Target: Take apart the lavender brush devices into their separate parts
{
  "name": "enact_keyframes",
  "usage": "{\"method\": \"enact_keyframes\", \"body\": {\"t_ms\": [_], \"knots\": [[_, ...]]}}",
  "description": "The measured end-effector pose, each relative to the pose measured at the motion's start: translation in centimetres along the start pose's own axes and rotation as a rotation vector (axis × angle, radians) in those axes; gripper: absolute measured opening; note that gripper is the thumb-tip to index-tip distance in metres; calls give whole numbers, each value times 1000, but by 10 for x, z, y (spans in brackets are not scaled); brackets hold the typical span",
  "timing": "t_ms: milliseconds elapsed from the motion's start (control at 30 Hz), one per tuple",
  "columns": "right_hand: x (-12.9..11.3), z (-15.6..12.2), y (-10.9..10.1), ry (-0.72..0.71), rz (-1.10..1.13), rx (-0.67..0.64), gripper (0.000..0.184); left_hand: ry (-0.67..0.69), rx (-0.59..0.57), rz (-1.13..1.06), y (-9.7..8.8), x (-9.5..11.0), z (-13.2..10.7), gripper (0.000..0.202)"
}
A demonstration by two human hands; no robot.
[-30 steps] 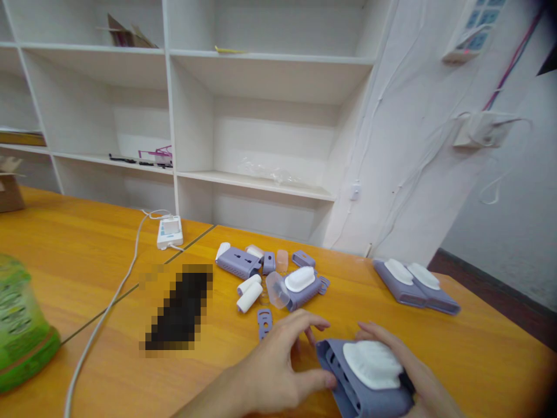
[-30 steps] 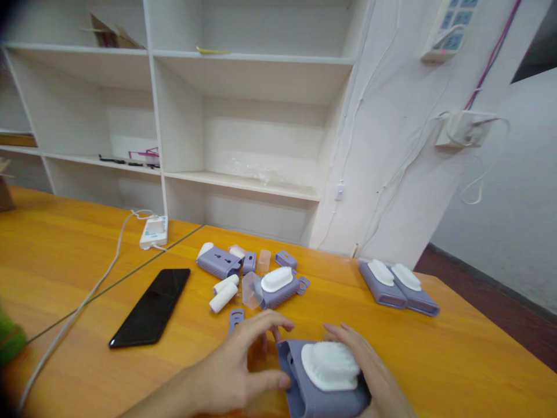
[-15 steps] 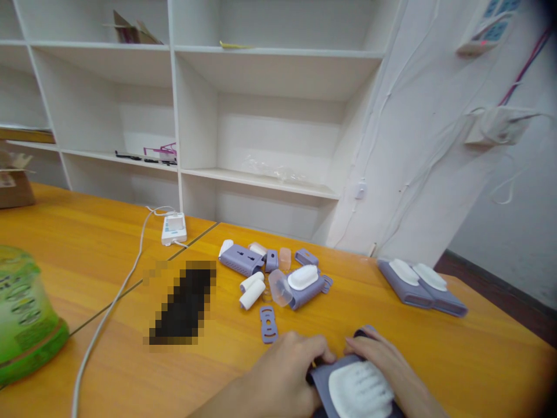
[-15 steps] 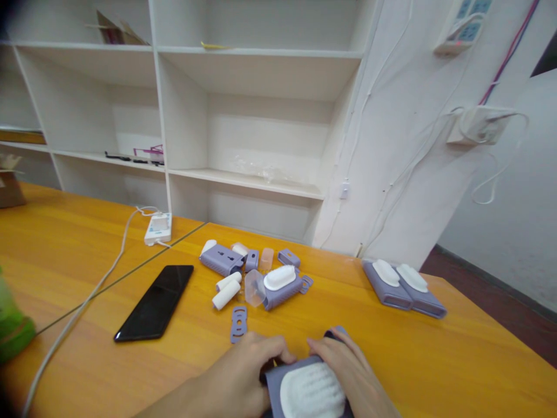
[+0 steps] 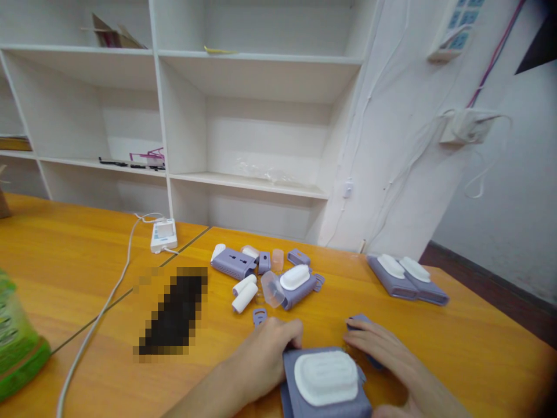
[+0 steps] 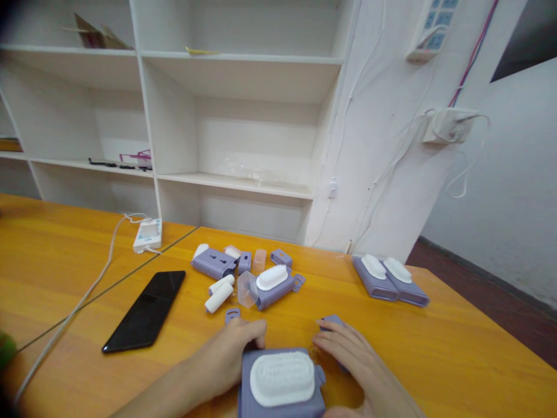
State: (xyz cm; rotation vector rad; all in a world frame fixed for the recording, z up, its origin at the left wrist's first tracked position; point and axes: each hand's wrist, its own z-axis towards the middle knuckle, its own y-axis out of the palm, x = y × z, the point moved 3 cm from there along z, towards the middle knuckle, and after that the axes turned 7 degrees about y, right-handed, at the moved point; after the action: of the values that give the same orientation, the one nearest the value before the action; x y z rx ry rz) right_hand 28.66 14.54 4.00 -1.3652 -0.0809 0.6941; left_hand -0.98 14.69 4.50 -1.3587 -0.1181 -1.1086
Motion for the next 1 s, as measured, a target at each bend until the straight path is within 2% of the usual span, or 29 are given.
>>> {"method": "enact_keyframes", "body": {"t_ms": [133,300,467,600,733,867,1000], "knots": [[-9,7,-5,-22,-62,-76,83,-46,43,95,-2,-11,3,22],[-16,12,-9,-83,-114,-13,45,-37,57,163,-10,-15,3,22],[-26,14,-5,-137,-169,-36,41,44,-19,96,-11,-9,1,20],[-33,14,-5,-82,-124,-124,22,32,-4,17,-8,-8,3,21],[-38,12,-9,-48,-100,-160,23,8,62,-9,-4,-17,6,26],[-43,11,-16,-37,-96,-131,25,6,122,-4,-5,-26,6,26],[-49,10,-20,-40,-95,-103,24,33,102,24,-11,-26,6,24]]}}
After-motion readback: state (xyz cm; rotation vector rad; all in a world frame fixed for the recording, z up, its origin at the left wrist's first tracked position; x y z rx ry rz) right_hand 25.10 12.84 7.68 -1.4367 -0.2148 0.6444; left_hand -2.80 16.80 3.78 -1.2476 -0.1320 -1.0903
